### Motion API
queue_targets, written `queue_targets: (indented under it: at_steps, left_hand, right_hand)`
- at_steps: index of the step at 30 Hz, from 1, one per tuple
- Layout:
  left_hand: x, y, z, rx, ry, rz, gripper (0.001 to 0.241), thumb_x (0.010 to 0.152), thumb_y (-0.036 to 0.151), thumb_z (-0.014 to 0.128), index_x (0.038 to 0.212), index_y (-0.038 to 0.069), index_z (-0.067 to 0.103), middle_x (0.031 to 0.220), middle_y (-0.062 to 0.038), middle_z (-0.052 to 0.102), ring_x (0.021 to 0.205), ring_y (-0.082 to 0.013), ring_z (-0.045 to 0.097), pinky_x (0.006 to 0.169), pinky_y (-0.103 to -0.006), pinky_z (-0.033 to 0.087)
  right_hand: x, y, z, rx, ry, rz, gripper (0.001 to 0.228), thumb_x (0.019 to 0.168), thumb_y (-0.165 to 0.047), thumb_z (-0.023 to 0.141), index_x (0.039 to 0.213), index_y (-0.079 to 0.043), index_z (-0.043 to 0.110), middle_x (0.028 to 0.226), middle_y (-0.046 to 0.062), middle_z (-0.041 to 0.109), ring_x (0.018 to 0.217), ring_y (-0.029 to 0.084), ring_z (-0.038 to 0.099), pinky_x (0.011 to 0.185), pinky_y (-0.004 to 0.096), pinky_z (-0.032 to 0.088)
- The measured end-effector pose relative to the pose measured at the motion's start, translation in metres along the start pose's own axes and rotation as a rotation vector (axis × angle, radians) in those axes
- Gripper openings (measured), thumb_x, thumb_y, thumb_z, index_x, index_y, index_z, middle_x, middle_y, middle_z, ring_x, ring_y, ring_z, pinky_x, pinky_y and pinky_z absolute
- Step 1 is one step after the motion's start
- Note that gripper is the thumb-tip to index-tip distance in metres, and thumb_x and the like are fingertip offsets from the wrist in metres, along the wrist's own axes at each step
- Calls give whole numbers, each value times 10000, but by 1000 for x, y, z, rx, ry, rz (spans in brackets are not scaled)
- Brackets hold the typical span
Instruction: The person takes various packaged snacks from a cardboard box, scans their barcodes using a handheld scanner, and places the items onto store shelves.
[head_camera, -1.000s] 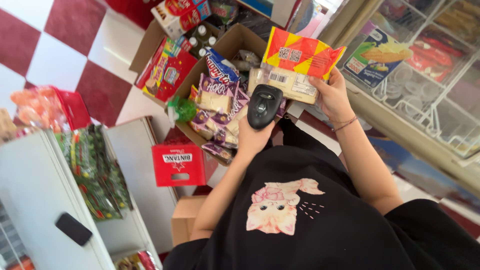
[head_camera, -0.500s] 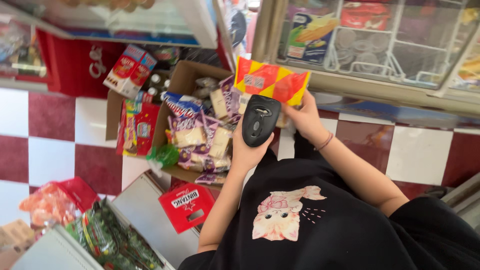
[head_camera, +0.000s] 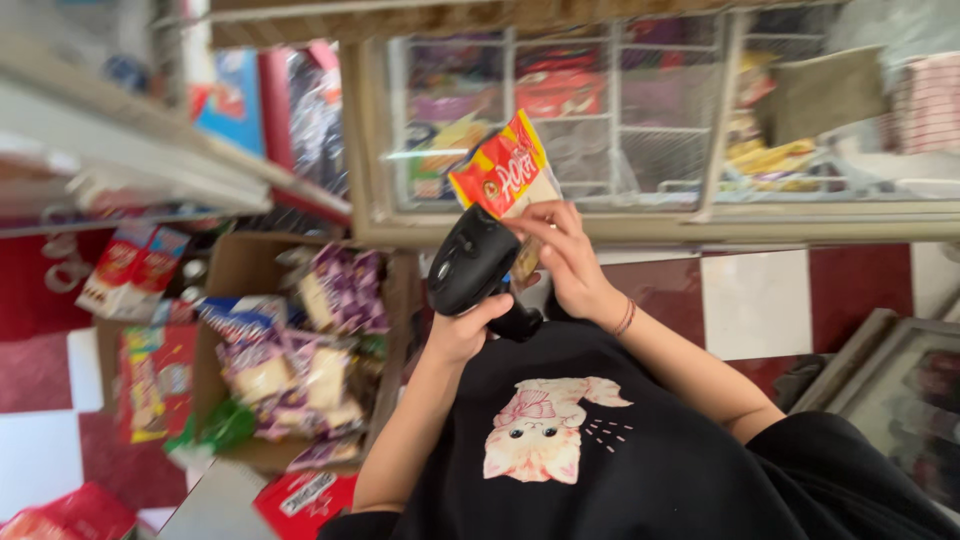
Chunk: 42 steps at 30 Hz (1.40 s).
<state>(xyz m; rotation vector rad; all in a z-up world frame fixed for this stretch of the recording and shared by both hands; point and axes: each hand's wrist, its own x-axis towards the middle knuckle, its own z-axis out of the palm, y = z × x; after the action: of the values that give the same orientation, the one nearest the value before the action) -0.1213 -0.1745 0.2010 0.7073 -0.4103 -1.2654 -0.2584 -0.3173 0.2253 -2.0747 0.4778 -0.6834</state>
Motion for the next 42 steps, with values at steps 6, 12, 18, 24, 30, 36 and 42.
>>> queue_targets:
  at_steps: [6,12,18,24,30,36,42]
  left_hand:
    - [71,-54,56,209,-128,48,653,796,-32,737,1423,8,560,1421,-84,626,1331,-201,578,1148,-349,442]
    - [135,-128,75,140,-21,-60,623,802,-102,755,1397,-45,580,1342,-127,618,1222,-229,600,1059,-377,468]
    - [169,-110,107,2,-51,-79,744,754,-97,687,1471,-8,508,1491,-119,572,1365,-221,512,1147,-362,378]
    - [187,-94,103,16,-225,-117,772,744,-74,749,1470,15,504,1450,-110,601,1416,-242,510,1216,-385,354]
    - [209,-86,75,223,-197,-247,670,751,-57,830,1375,21,597,1283,-49,658,1204,-184,608,1042,-359,481]
    - [222,-77,75,397,-168,-310,546,774,-32,838,1284,14,649,1162,-53,691,1049,-161,650,900,-327,545]
    - [230,-80,99,493,-117,-209,504,757,-8,848,1224,19,659,1090,-33,690,994,-126,648,877,-296,537]
  right_hand:
    - [-7,45,-110,-200,-42,-71,376,1017,-243,496,1278,-41,677,1230,141,546,1166,324,438,1109,450,302]
    - [-8,91,-185,-99,-22,-93,264,1024,-160,521,1216,-40,655,1438,131,573,1401,351,496,1208,478,349]
    - [11,108,-238,-65,251,192,443,874,-86,661,1313,-46,619,1503,201,505,1341,308,557,1029,400,498]
    - [23,153,-267,619,224,610,628,888,-59,718,1469,-66,479,1168,105,745,1033,175,687,892,287,550]
    - [8,155,-268,702,372,598,421,910,23,724,1313,27,604,1203,80,727,1031,124,694,897,281,553]
    - [2,144,-266,791,526,585,428,908,54,701,1319,8,592,1231,79,726,1088,128,704,966,291,569]
    - [-1,140,-281,746,494,577,393,927,63,691,1305,-1,600,1233,67,717,1068,128,693,888,295,566]
